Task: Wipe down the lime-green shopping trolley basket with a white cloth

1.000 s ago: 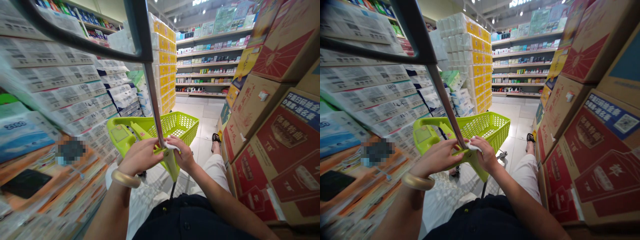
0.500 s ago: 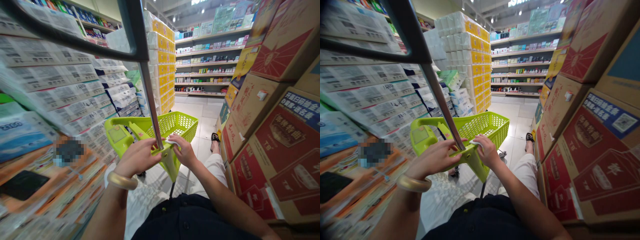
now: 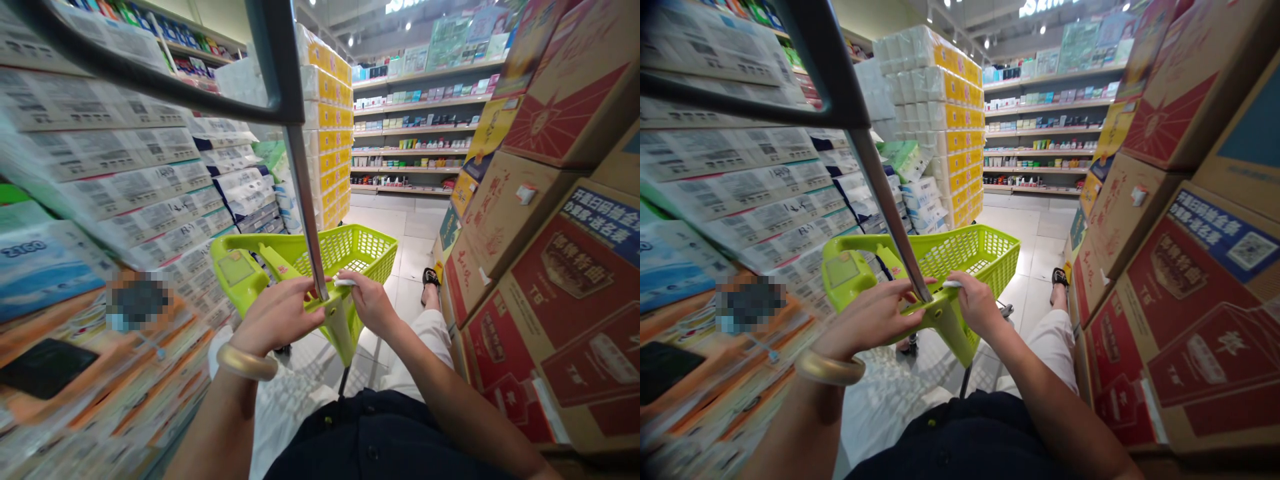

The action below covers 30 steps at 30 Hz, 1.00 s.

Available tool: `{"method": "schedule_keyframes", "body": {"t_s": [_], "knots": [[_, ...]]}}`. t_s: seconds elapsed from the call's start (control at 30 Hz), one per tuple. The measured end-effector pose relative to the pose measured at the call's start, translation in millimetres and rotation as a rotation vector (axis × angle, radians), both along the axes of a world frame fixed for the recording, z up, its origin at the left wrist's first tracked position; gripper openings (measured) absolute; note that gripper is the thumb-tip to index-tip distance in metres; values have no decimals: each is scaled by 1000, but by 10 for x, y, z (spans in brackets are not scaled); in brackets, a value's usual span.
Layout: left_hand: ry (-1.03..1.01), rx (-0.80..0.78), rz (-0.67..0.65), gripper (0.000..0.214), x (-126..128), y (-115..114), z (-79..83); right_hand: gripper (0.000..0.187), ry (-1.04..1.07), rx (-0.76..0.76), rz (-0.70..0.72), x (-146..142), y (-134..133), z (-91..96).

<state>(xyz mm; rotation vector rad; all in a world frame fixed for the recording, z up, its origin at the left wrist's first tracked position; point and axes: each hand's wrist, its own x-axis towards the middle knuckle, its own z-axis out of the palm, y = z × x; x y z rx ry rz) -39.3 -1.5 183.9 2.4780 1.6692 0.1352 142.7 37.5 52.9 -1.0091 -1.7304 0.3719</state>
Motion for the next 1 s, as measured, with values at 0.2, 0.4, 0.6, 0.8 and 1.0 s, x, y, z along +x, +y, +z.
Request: {"method": "schedule_keyframes", "body": {"t_s": [0.2,0.4,0.6,0.8,1.0], "knots": [[-1,46,-20,38,-15,9,-27,51,-50,149,144,-39,-43,3],[-7,25,-35,39,-12,9,-19,43,-55,166,88,-53,36,-57],[1,26,-32,40,-20,-9,-17,37,-86,54,187,74,149,74],[-12,35,-38,37,-25,-3,-36,30,-186,-7,259,53,199,190],[-9,24,-39,40,-30,-11,-19,31,-142,-18,205,77,253,121]]}}
